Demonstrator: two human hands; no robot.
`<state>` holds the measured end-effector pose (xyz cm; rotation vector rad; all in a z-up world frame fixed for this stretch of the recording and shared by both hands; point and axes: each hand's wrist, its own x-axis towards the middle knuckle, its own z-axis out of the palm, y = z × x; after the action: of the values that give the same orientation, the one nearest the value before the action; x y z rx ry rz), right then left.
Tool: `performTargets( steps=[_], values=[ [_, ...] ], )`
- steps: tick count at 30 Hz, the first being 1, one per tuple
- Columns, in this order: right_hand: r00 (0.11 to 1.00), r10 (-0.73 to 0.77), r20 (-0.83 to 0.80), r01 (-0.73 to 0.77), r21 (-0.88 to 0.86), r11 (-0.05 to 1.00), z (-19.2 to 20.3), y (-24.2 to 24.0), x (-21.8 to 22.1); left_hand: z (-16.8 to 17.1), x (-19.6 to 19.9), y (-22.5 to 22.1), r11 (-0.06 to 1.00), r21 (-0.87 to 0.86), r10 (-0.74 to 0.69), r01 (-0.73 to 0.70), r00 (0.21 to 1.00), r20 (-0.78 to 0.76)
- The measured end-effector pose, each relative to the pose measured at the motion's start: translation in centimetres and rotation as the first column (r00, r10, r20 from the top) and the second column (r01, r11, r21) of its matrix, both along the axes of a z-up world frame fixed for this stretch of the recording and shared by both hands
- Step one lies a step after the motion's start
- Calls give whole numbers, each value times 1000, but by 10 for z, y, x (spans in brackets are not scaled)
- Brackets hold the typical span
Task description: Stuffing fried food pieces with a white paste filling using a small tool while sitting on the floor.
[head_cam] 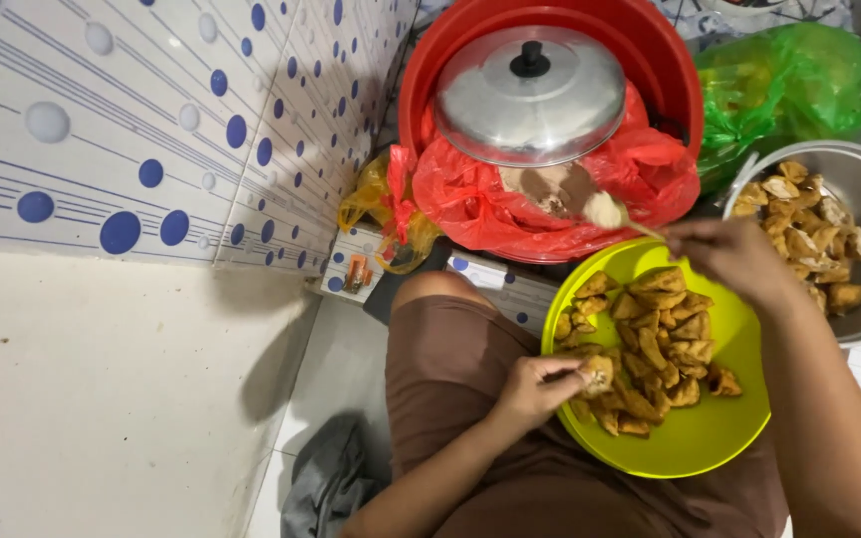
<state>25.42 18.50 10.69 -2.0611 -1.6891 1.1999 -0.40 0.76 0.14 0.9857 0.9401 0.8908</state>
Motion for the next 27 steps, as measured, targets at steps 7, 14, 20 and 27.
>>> performTargets(
  steps=[7,14,20,27],
  values=[
    [895,-311,-321,333,13,943,19,-143,16,35,-1,11,914,-400,133,-70,982,131],
    [825,-387,-411,437,30,899,-8,-246,-5,39,17,10,856,-506,246,-102,943,226],
    [879,-163,-447,353,384,853,-22,-274,-21,55,29,3,828,-558,253,-55,924,285],
    [973,-146,-179,227,622,749,-31,-295,-24,47,33,-9,809,-587,272,33,865,423]
  ],
)
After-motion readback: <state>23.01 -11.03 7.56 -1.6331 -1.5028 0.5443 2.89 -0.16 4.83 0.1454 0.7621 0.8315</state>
